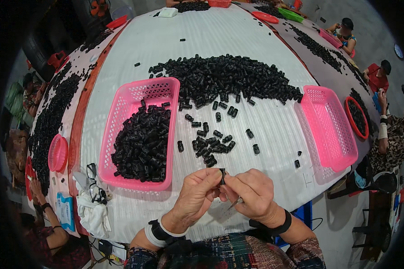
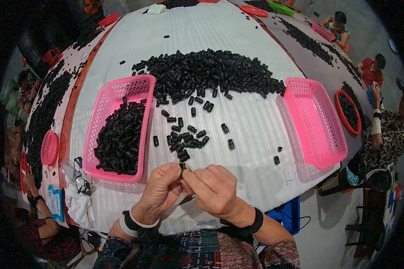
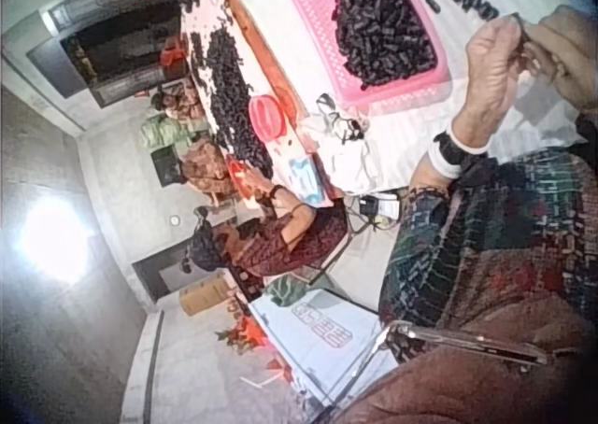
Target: Manually assembling small black plastic or rubber components for shoes at a manufacturing table.
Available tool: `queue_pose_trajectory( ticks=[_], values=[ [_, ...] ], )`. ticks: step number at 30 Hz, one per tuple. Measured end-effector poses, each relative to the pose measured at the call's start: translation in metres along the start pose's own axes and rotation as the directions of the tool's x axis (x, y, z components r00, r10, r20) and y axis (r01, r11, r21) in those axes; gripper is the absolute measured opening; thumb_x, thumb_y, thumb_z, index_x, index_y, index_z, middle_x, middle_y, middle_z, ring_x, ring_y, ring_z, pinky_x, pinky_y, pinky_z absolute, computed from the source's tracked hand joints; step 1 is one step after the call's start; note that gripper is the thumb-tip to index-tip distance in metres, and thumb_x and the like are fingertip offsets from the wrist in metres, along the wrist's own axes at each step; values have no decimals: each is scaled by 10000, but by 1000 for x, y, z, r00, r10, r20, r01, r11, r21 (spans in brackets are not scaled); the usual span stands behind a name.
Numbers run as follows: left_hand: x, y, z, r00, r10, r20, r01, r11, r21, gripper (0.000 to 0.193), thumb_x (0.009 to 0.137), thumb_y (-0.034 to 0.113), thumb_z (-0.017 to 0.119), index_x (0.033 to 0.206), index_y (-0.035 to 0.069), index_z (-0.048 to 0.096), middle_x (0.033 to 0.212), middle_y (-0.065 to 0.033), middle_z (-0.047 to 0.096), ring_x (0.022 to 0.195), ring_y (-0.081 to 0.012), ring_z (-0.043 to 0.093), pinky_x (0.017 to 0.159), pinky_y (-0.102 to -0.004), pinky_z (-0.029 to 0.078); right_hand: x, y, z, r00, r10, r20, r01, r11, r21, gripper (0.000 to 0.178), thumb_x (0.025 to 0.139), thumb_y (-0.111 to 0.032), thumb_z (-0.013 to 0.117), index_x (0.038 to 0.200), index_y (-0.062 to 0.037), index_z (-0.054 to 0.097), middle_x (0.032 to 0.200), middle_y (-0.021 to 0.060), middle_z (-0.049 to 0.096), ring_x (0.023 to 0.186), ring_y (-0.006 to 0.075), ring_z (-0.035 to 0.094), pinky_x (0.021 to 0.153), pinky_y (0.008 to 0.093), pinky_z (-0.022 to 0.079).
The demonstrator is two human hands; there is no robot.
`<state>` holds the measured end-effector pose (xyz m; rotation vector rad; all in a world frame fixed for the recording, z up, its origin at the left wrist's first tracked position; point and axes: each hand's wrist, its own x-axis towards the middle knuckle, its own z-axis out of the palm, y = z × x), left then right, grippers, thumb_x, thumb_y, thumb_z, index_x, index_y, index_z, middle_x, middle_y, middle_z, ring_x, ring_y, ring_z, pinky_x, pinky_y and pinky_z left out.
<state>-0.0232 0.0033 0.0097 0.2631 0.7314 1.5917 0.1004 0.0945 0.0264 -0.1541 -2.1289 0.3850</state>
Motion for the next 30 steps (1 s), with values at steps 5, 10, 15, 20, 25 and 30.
queue_pose_trajectory(
  ticks=[5, 10, 15, 20, 25, 30],
  values=[
    [-2, 1, 2, 1000, -3, -14, 3, 1000, 2, 192, 877, 146, 516, 954, -21, 572, 817, -75, 602, 666, -119, 565, 572, -243, 475, -2, 0, 1, 1000, 2, -18, -2, 1000, 21, 341, 566, 5, 722, 884, -8, 597, 687, 50, 556, 508, 165, 511, 433, 263, 376],
    [-1, 2, 2, 1000, -9, 13, 9, 1000, 11, 184, 880, 135, 508, 956, -20, 571, 819, -77, 603, 660, -117, 565, 571, -238, 475, -3, 1, 0, 999, -36, -19, 36, 999, 22, 346, 553, -35, 685, 883, 29, 607, 717, 60, 557, 525, 155, 505, 431, 257, 366],
    [-1, 2, 1, 1000, -7, 27, 7, 1000, 7, 187, 885, 138, 500, 951, -23, 565, 812, -84, 605, 653, -120, 566, 570, -236, 477, -4, 1, 0, 999, -45, -18, 45, 999, 0, 376, 542, -34, 688, 904, 29, 610, 733, 67, 559, 535, 154, 504, 434, 256, 358],
    [1, 2, -2, 998, -16, 64, 15, 1000, 26, 198, 889, 152, 494, 953, -25, 556, 821, -90, 606, 651, -119, 565, 566, -236, 478, -3, 1, -2, 998, -15, 55, 16, 1000, -18, 377, 556, -21, 671, 923, 27, 599, 721, 69, 554, 536, 165, 503, 441, 272, 371],
    [-2, 7, 6, 998, -65, 23, 66, 998, -24, 187, 887, 164, 501, 912, -14, 554, 783, -65, 574, 626, -99, 539, 561, -241, 478, 19, -1, -16, 866, 445, 230, -500, 747, 438, 126, 794, -58, 557, 887, 27, 546, 723, 104, 518, 536, 190, 497, 498, 285, 400],
    [-1, 6, 6, 997, -80, -7, 80, 996, 37, 200, 874, 182, 514, 889, -17, 538, 729, -62, 543, 610, -109, 513, 515, -262, 487, 8, 13, -11, 821, 409, 398, -564, 685, 461, 175, 880, -124, 469, 812, 24, 533, 686, 100, 488, 542, 198, 501, 505, 288, 398]
  ],
)
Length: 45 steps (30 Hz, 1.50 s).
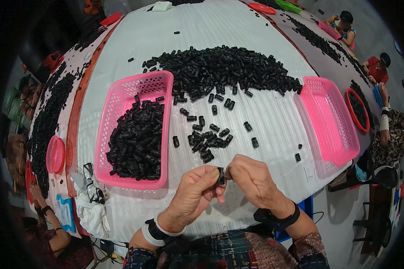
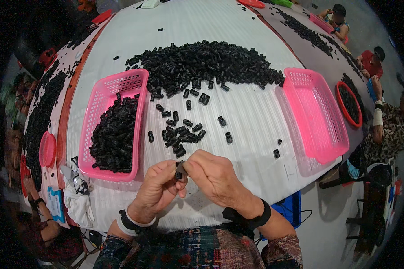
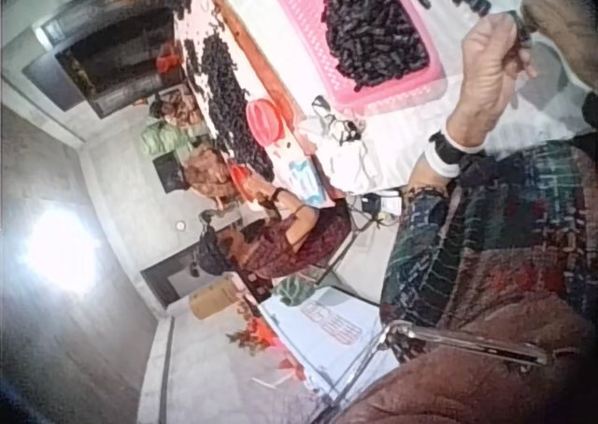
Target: Manually assembling small black plastic or rubber components for shoes at a manufacturing table.
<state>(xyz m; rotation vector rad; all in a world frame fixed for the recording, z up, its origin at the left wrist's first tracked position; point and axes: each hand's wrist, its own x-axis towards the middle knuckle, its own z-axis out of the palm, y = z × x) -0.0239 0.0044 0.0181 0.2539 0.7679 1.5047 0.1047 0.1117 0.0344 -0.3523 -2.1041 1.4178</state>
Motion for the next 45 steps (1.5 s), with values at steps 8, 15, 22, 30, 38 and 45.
queue_pose_trajectory(
  ticks=[8, 15, 22, 30, 38, 45],
  values=[
    [0, -2, -1, 1000, -13, 22, 14, 1000, -23, 197, 862, 158, 527, 897, -36, 531, 733, -74, 539, 618, -112, 514, 523, -269, 500, 3, 4, 1, 999, -39, 6, 39, 962, -271, 196, 863, -158, 498, 742, -13, 552, 621, 89, 484, 515, 226, 516, 459, 313, 399],
    [0, -1, -2, 998, -19, 62, 23, 999, -49, 183, 863, 144, 527, 913, -31, 538, 763, -71, 551, 631, -109, 530, 542, -264, 496, 3, 7, 2, 999, -49, 5, 48, 954, -297, 194, 859, -168, 507, 740, -24, 558, 620, 87, 495, 510, 221, 515, 455, 313, 401],
    [1, -2, -2, 999, -19, 42, 21, 999, -43, 203, 852, 146, 537, 916, -46, 526, 737, -74, 538, 621, -113, 519, 521, -269, 496, 3, 8, 2, 999, -46, 8, 46, 947, -317, 207, 864, -178, 500, 733, -29, 559, 619, 83, 497, 508, 212, 518, 452, 307, 406],
    [4, -4, -2, 998, -63, -4, 63, 996, -58, 170, 851, 113, 524, 906, -47, 528, 730, -75, 539, 599, -102, 519, 519, -259, 495, 0, 14, 3, 998, -56, 19, 59, 946, -319, 207, 862, -165, 502, 714, -29, 551, 610, 75, 498, 495, 201, 513, 440, 306, 402],
    [9, -11, -11, 991, -134, -3, 134, 988, -72, 180, 878, 144, 509, 910, -30, 546, 780, -65, 553, 620, -97, 523, 557, -244, 491, -7, 25, 5, 1000, -5, 1, 5, 918, -397, 194, 848, -152, 520, 699, -29, 537, 615, 82, 508, 490, 217, 514, 441, 316, 415],
    [7, -6, -4, 995, -97, 7, 97, 992, -77, 177, 879, 163, 512, 896, -9, 548, 769, -58, 549, 613, -96, 505, 544, -244, 478, -4, 16, -5, 996, -68, 50, 79, 958, -275, 175, 863, -146, 490, 760, -20, 554, 643, 98, 493, 534, 232, 519, 481, 329, 417]
  ],
)
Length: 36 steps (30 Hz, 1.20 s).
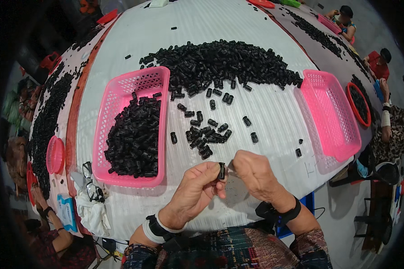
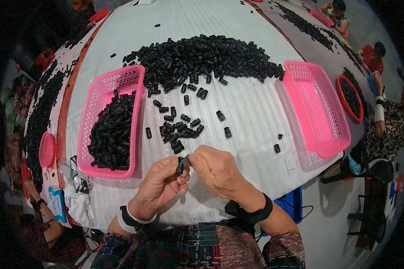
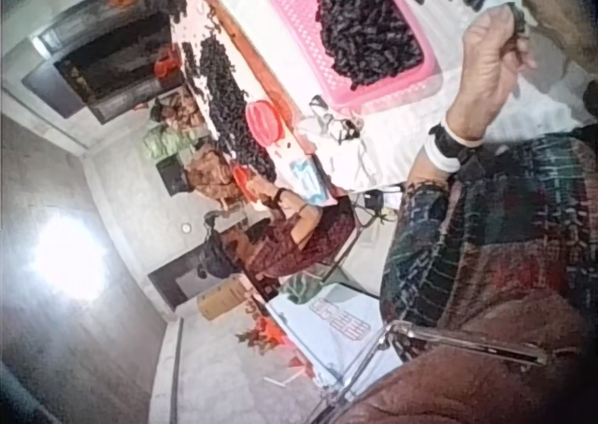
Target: Manually assembling small black plastic or rubber components for shoes at a manufacturing table.
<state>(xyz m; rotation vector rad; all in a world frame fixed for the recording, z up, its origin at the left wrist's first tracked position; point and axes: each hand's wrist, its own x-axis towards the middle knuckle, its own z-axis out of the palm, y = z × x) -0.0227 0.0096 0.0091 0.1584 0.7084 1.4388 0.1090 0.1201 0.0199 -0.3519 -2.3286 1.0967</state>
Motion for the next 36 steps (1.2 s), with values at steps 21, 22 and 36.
queue_pose_trajectory(
  ticks=[21, 22, 36],
  values=[
    [-2, -2, 1, 999, -17, 32, 17, 999, -28, 175, 881, 169, 504, 912, -2, 526, 745, -45, 538, 613, -100, 512, 528, -259, 480, 0, -4, 7, 995, 93, -21, -94, 995, -24, 193, 879, -157, 475, 794, -7, 562, 663, 88, 534, 540, 217, 551, 471, 308, 430],
    [-2, -2, 0, 999, -18, 40, 20, 998, -52, 157, 883, 154, 502, 887, 0, 531, 763, -52, 549, 610, -96, 523, 544, -253, 488, 0, -4, 8, 995, 93, -31, -94, 995, -31, 195, 880, -160, 473, 795, -10, 563, 664, 88, 535, 542, 220, 552, 474, 310, 432],
    [5, -5, -1, 998, -10, -58, 11, 1000, 17, 165, 876, 163, 514, 892, -1, 531, 747, -50, 545, 611, -93, 515, 526, -250, 486, -8, 9, 6, 993, 109, 53, -105, 992, -73, 149, 865, -134, 469, 803, -33, 561, 679, 89, 536, 563, 239, 560, 498, 337, 433]
  ],
)
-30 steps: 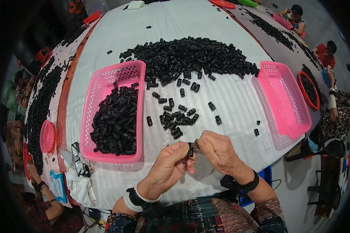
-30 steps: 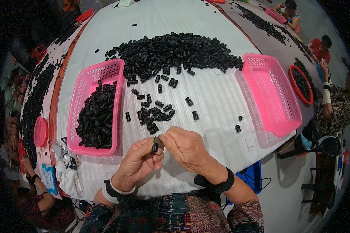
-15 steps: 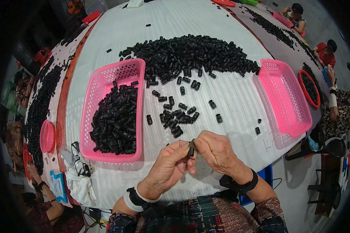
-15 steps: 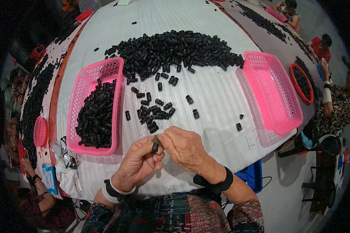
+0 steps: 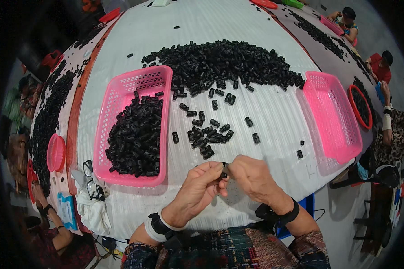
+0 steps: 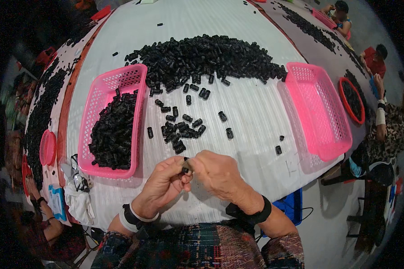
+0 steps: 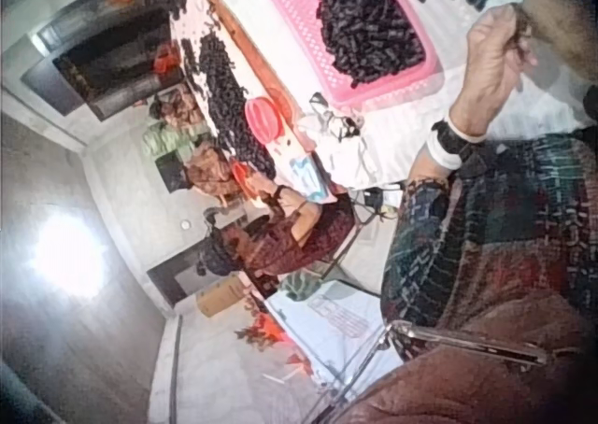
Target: Manually assembling small black plastic or rubber components for shoes at a manufacturing table.
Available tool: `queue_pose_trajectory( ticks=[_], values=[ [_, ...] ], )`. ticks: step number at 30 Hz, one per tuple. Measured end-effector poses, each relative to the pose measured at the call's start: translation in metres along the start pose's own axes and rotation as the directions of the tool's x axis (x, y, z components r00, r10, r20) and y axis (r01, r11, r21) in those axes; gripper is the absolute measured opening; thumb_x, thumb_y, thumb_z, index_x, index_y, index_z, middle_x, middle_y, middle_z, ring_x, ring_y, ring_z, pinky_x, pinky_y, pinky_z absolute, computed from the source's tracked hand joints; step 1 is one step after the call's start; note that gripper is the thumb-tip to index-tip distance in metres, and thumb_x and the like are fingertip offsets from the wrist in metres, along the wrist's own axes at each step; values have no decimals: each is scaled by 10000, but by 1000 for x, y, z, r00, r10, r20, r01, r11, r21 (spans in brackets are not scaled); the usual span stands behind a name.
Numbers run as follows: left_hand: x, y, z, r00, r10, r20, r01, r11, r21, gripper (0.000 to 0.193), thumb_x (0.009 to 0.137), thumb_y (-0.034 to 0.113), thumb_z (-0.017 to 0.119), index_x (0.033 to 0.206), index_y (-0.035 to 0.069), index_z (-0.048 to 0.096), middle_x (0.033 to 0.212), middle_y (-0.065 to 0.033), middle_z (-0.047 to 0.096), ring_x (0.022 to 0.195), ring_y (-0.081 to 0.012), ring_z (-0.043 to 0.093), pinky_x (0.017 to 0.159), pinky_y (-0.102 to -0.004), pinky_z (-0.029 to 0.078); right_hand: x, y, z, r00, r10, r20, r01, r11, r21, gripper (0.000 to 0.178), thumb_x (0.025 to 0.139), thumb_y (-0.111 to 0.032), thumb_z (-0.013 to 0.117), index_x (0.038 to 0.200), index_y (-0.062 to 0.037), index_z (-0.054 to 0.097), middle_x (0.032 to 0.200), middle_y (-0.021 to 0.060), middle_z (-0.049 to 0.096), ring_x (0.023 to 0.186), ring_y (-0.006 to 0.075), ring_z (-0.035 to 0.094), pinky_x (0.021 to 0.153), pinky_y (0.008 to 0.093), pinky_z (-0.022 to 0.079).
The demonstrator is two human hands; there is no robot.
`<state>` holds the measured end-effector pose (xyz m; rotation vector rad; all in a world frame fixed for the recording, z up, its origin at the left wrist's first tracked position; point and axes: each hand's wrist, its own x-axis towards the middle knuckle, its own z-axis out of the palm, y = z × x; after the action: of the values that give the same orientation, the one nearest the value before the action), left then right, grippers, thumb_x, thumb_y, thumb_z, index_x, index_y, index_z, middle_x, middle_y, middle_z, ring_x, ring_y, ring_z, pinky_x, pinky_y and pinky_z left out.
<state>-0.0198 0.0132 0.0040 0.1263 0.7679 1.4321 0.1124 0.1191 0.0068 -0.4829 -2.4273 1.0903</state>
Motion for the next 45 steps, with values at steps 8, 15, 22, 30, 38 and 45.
queue_pose_trajectory(
  ticks=[8, 15, 22, 30, 38, 45],
  values=[
    [-8, 4, 2, 999, 39, 10, -39, 999, -7, 192, 891, 210, 494, 903, 24, 542, 772, -40, 567, 659, -90, 520, 550, -239, 462, 4, -32, -7, 938, -238, -253, 221, 970, -98, 410, 577, -168, 730, 907, 3, 557, 732, 104, 513, 639, 229, 551, 531, 299, 444],
    [-13, 1, 10, 994, 57, 98, -52, 998, -47, 201, 886, 232, 505, 894, 37, 555, 708, -32, 588, 635, -96, 528, 557, -237, 401, 0, -40, 4, 820, -479, -312, 333, 844, -420, 408, 517, -117, 729, 889, 10, 621, 698, 88, 528, 526, 206, 487, 450, 297, 380],
    [-20, 2, 2, 975, 110, 195, -106, 994, -35, 241, 890, 262, 496, 953, 38, 560, 754, -39, 597, 685, -99, 553, 541, -227, 430, 2, -51, 9, 819, -473, -323, 359, 863, -355, 295, 599, -16, 707, 879, 6, 618, 681, 87, 533, 524, 188, 494, 433, 271, 383],
    [-26, 7, 11, 974, 159, 161, -151, 987, -60, 223, 889, 252, 493, 904, 41, 561, 710, -36, 589, 628, -111, 528, 556, -252, 410, 6, -58, 7, 802, -480, -356, 374, 868, -327, 316, 545, 18, 693, 851, 10, 612, 646, 76, 528, 513, 199, 504, 431, 278, 393],
    [-31, 13, 15, 969, 191, 154, -185, 981, -54, 154, 892, 191, 493, 853, 48, 535, 772, -22, 564, 672, -87, 544, 632, -235, 471, 3, -55, 10, 772, -539, -336, 418, 830, -370, 427, 471, 6, 673, 892, 15, 598, 678, 87, 524, 531, 214, 499, 440, 303, 377],
    [-27, 10, 10, 956, 251, 155, -250, 968, -22, 221, 896, 231, 483, 880, 27, 564, 711, -43, 584, 632, -111, 515, 554, -232, 398, 11, -59, 13, 769, -535, -351, 393, 828, -401, 293, 624, -2, 715, 894, 3, 603, 657, 72, 537, 514, 171, 508, 428, 257, 396]
  ],
)
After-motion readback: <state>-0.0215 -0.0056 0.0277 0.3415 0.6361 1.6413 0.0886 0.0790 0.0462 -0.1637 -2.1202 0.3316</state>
